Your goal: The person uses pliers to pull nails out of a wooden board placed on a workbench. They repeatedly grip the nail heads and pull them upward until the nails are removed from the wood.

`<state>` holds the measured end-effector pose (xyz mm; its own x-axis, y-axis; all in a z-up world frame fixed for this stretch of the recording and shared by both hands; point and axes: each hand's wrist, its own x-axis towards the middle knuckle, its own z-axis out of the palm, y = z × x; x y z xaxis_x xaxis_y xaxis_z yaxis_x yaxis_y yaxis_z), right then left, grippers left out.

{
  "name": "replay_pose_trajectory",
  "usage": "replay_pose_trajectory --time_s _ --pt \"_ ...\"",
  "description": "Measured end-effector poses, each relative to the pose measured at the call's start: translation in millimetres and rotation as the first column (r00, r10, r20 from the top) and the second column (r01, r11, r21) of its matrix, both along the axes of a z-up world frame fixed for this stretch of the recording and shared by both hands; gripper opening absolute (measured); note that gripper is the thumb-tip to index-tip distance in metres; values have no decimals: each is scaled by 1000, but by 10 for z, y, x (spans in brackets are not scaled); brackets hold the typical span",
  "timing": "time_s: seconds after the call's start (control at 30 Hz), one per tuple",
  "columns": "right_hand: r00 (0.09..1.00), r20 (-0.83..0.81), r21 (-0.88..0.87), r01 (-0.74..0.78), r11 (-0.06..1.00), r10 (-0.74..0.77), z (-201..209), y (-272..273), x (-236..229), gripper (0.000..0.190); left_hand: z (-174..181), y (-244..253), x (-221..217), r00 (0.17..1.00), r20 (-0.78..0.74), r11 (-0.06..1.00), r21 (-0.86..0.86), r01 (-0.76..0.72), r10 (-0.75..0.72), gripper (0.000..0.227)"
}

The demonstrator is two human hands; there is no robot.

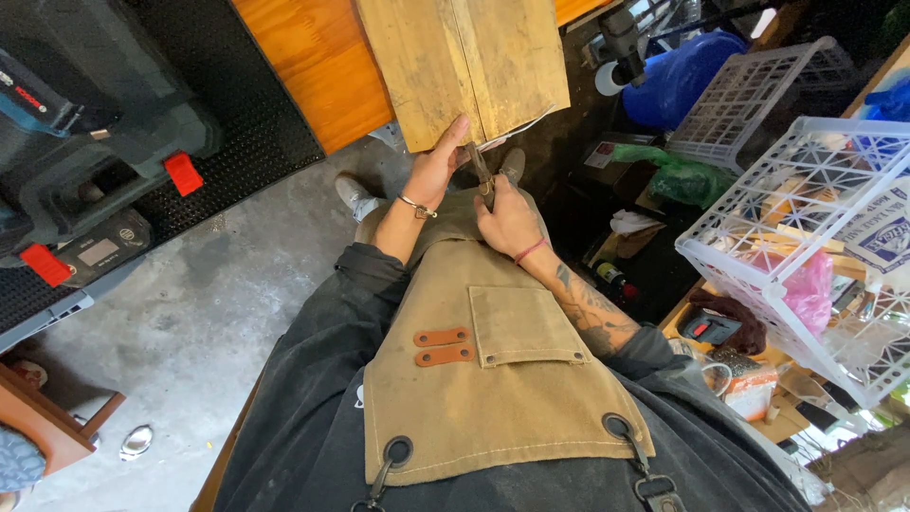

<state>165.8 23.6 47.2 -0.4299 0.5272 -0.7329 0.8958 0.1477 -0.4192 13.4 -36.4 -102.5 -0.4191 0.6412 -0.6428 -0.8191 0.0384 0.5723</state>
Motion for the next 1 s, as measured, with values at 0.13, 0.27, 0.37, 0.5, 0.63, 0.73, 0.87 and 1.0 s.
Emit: replay_pose_trajectory --time_s 0.13,0.27,0.37,0.5,0.63,0.73,0.87,1.0 --pt "968 -98 -9 230 973 -230 -24 -71 -66 43 389 40 -61 998 58 1000 -11 28 -28 76" --pt "920 -245 -79 295 952 -306 -117 -55 31 24 412 100 -53 1000 16 995 -104 3 -1 79" --pt "901 -342 -112 243 963 -268 -315 -5 131 3 183 85 -13 998 56 1000 -25 -2 3 74" --pt "855 -447 -200 192 961 -264 -408 67 198 8 -387 63 75 1000 -2 999 48 -7 7 52" --pt "825 -485 -307 151 940 -291 -378 185 185 14 -520 67 103 998 23 970 233 -70 66 45" --pt "815 -484 -364 146 920 -320 -372 207 165 18 -371 61 13 1000 -2 967 253 -2 3 60" --pt "804 -483 -410 144 901 -348 -540 193 185 20 -1260 9 263 994 -30 955 285 -88 101 59" --pt "812 -478 -386 149 910 -336 -565 163 186 18 -596 41 109 993 -58 954 290 -80 101 56"
